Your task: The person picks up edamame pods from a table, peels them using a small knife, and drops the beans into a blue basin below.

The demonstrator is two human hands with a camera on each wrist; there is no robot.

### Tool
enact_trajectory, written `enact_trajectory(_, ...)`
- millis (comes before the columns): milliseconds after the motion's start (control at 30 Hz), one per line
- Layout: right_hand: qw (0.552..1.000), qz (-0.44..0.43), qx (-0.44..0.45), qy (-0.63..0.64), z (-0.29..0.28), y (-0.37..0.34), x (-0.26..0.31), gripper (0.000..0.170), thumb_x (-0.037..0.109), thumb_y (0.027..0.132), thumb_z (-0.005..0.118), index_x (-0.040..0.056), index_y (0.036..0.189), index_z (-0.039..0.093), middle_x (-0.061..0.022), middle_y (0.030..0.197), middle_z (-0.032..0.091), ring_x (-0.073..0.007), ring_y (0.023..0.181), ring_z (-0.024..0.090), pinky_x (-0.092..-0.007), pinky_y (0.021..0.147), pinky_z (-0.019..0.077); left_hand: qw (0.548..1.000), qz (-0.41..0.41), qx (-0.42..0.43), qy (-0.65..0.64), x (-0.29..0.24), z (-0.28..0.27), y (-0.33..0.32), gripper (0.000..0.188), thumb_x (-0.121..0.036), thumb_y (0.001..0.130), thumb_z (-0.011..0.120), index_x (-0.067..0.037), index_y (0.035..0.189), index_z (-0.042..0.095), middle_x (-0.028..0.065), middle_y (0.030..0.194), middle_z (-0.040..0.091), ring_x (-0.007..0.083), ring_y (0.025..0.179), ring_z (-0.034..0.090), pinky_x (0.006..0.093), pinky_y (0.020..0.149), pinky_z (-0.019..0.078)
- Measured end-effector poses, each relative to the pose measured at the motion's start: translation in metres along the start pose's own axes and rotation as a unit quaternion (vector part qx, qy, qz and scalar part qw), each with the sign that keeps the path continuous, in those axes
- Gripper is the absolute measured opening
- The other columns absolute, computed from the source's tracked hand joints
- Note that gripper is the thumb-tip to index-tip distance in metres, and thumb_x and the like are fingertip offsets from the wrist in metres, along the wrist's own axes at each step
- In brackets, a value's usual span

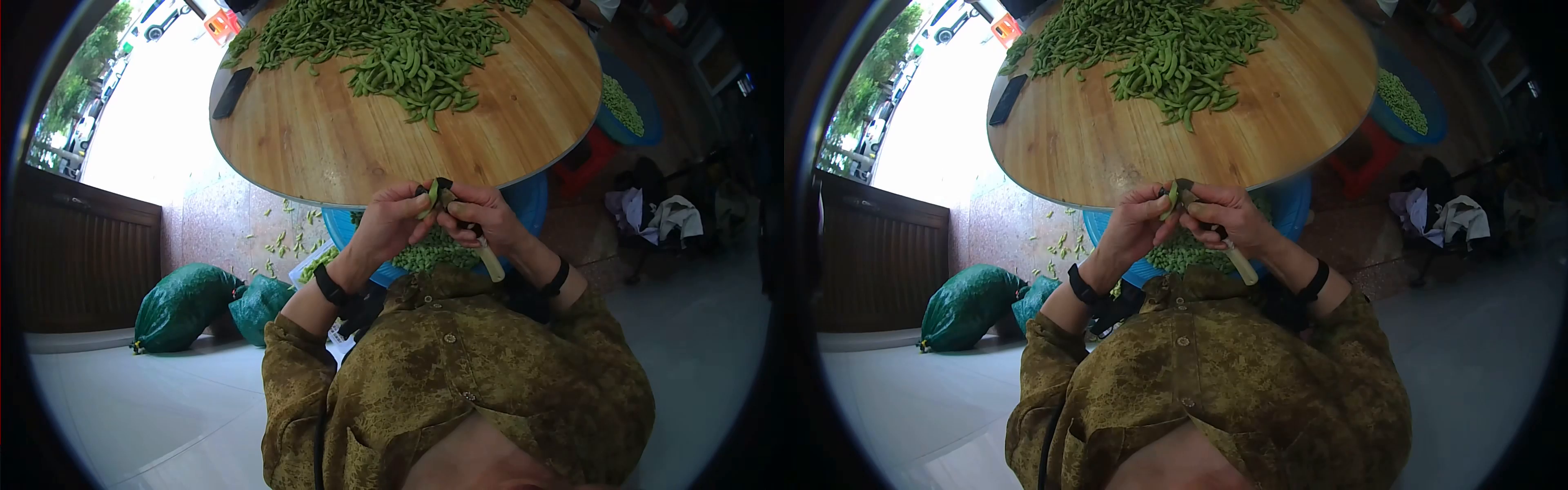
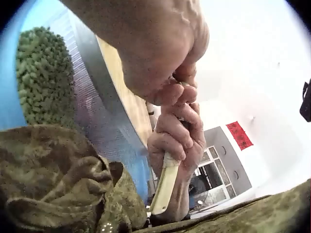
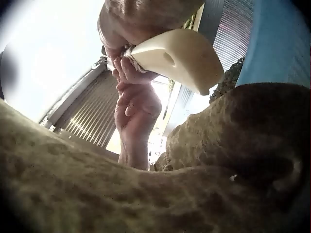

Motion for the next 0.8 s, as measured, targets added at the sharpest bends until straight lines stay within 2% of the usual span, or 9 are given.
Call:
enact_trajectory(67,1.000,0.003,0.011,-0.010,-0.001,0.000,0.001,0.030,0.013,0.096,0.049,0.0019,0.123,0.053,-0.0009,0.076,0.053,-0.0029,0.051,0.042,-0.0171,0.041,0.0327,0.999,-0.022,0.006,-0.028,0.002,-0.001,0.000,0.016,-0.011,0.092,0.056,0.001,0.103,0.058,0.0087,0.080,0.061,0.0125,0.055,0.053,0.0211,0.048,0.0388)
enact_trajectory(167,0.997,0.028,-0.009,-0.065,-0.003,0.000,0.001,0.027,0.014,0.095,0.051,0.0014,0.119,0.055,0.0000,0.074,0.053,-0.0031,0.049,0.041,-0.0176,0.040,0.0316,0.999,-0.030,0.013,0.006,0.001,-0.002,-0.004,0.018,-0.012,0.093,0.055,0.000,0.105,0.057,0.0071,0.080,0.060,0.0120,0.059,0.054,0.0220,0.051,0.0401)
enact_trajectory(233,0.999,0.002,-0.017,-0.045,0.000,0.001,0.005,0.020,0.014,0.094,0.053,0.0018,0.109,0.057,0.0014,0.070,0.051,-0.0029,0.048,0.041,-0.0176,0.040,0.0305,0.996,-0.049,-0.023,0.073,0.003,-0.007,-0.007,0.017,-0.013,0.093,0.055,-0.001,0.106,0.056,0.0059,0.079,0.059,0.0116,0.062,0.054,0.0229,0.052,0.0406)
enact_trajectory(333,0.997,0.005,-0.014,-0.070,-0.005,0.005,-0.001,0.014,0.015,0.094,0.054,0.0028,0.100,0.057,0.0025,0.067,0.049,-0.0027,0.046,0.040,-0.0176,0.039,0.0296,0.996,-0.070,0.011,0.049,0.009,0.001,-0.011,0.016,-0.015,0.092,0.058,-0.005,0.104,0.057,0.0036,0.079,0.060,0.0109,0.061,0.054,0.0226,0.052,0.0385)
enact_trajectory(467,0.997,0.030,-0.008,-0.075,-0.004,0.008,-0.002,0.012,0.015,0.093,0.054,0.0035,0.097,0.057,0.0027,0.065,0.049,-0.0024,0.046,0.040,-0.0177,0.038,0.0292,0.995,-0.079,0.024,0.047,0.011,0.000,-0.012,0.013,-0.013,0.093,0.055,-0.004,0.101,0.054,0.0050,0.080,0.058,0.0108,0.062,0.051,0.0226,0.052,0.0384)
enact_trajectory(533,0.996,0.047,0.003,-0.078,-0.003,0.009,-0.003,0.011,0.015,0.093,0.054,0.0042,0.093,0.057,0.0025,0.065,0.049,-0.0026,0.046,0.039,-0.0181,0.038,0.0296,0.992,-0.089,0.065,0.065,0.013,0.003,-0.013,0.012,-0.014,0.093,0.056,-0.004,0.100,0.054,0.0045,0.078,0.056,0.0099,0.061,0.048,0.0221,0.053,0.0366)
enact_trajectory(667,0.996,0.067,0.001,-0.063,-0.005,0.011,-0.009,0.012,0.016,0.093,0.054,0.0048,0.090,0.056,0.0025,0.065,0.049,-0.0029,0.045,0.041,-0.0182,0.038,0.0305,0.989,-0.088,0.055,0.103,0.012,0.002,-0.012,0.011,-0.015,0.092,0.058,-0.005,0.097,0.056,0.0008,0.075,0.055,0.0076,0.059,0.048,0.0213,0.051,0.0352)
enact_trajectory(800,0.985,0.065,-0.023,-0.159,-0.005,0.011,-0.006,0.014,0.018,0.093,0.055,0.0047,0.089,0.055,0.0019,0.063,0.051,-0.0036,0.047,0.046,-0.0185,0.038,0.0331,0.979,-0.082,0.029,0.187,0.011,0.000,-0.012,0.008,-0.012,0.092,0.056,-0.004,0.094,0.057,-0.0009,0.073,0.054,0.0066,0.059,0.047,0.0213,0.050,0.0349)
Point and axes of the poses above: each hand's wrist, its own y-axis towards the middle knuckle, its own z-axis out of the palm, x = y × z, the point moved 8 cm from there along y, towards the middle knuckle
